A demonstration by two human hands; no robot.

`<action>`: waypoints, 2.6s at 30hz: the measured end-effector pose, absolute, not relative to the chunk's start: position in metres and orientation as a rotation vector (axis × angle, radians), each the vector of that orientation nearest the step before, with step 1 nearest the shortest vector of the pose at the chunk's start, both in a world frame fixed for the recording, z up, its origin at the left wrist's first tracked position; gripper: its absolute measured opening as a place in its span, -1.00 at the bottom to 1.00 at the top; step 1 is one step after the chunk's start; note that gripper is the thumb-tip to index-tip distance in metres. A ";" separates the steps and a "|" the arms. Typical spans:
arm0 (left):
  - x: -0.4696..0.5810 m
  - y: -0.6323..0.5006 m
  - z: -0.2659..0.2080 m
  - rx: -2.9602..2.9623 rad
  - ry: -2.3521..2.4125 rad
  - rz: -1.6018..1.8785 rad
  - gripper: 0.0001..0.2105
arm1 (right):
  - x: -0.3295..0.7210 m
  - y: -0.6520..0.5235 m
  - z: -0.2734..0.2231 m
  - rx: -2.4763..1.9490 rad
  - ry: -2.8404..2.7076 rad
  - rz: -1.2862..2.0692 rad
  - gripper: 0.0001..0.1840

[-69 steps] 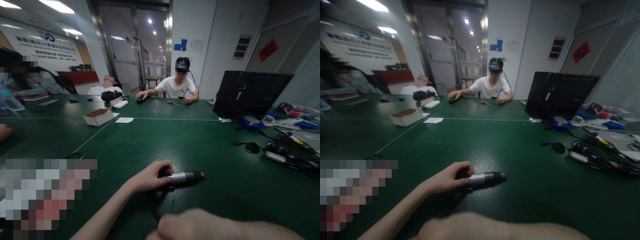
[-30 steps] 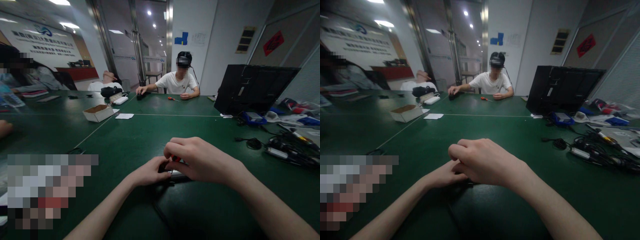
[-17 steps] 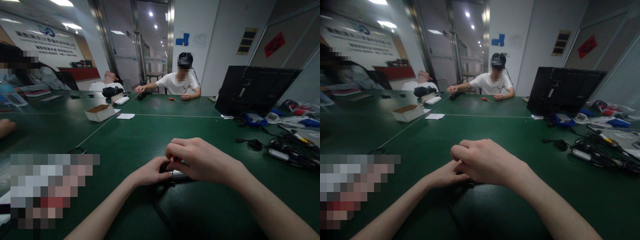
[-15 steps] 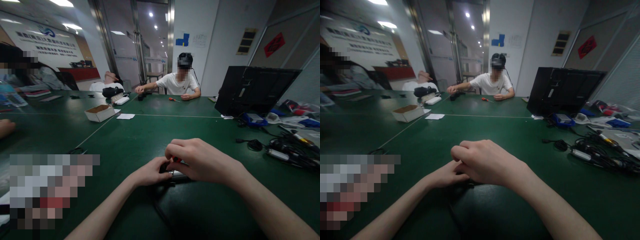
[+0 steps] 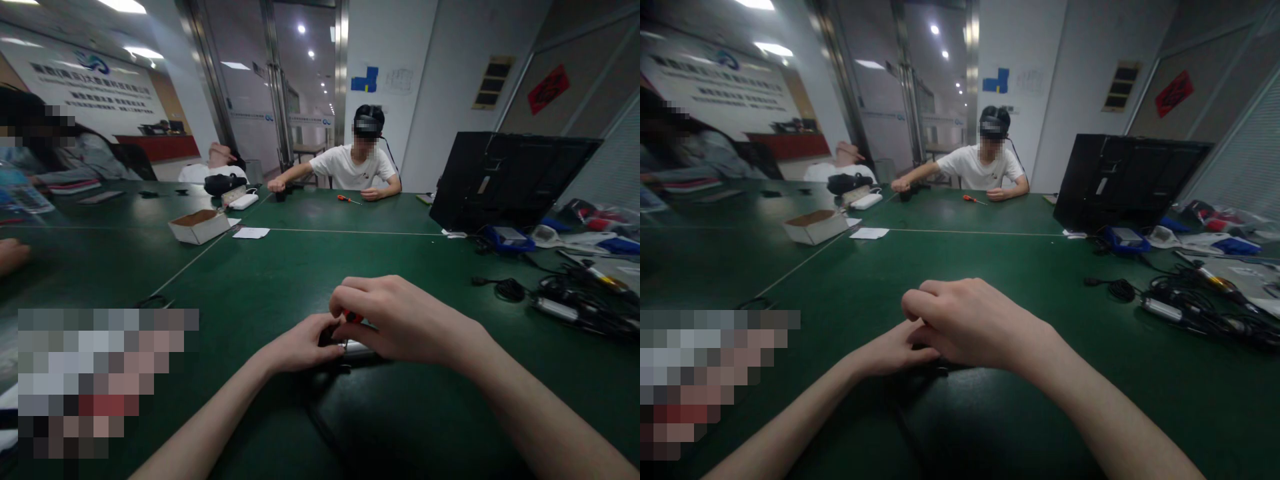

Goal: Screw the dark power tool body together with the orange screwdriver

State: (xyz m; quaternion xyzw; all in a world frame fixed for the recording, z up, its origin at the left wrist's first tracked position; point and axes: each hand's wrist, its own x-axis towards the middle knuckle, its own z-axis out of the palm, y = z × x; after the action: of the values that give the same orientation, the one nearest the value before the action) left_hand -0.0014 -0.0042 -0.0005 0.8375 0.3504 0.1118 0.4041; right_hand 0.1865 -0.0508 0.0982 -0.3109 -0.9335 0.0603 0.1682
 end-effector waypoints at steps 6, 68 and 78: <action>-0.001 -0.005 0.000 2.107 0.882 0.292 -0.75 | 0.187 -0.051 0.099 -0.883 -2.666 0.162 -0.90; -0.002 -0.003 -0.004 2.065 0.897 0.272 -0.70 | 0.182 -0.070 0.109 -0.949 -2.728 0.031 -0.88; -0.001 -0.005 0.002 2.053 0.872 0.262 -0.76 | 0.185 -0.065 0.106 -1.014 -2.710 -0.185 -0.79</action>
State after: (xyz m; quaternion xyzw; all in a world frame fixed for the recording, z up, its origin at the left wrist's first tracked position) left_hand -0.0008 -0.0050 0.0021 0.8239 0.3499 0.1053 0.4332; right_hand 0.1852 -0.0652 0.1057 -0.3472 -0.9278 -0.0633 0.1210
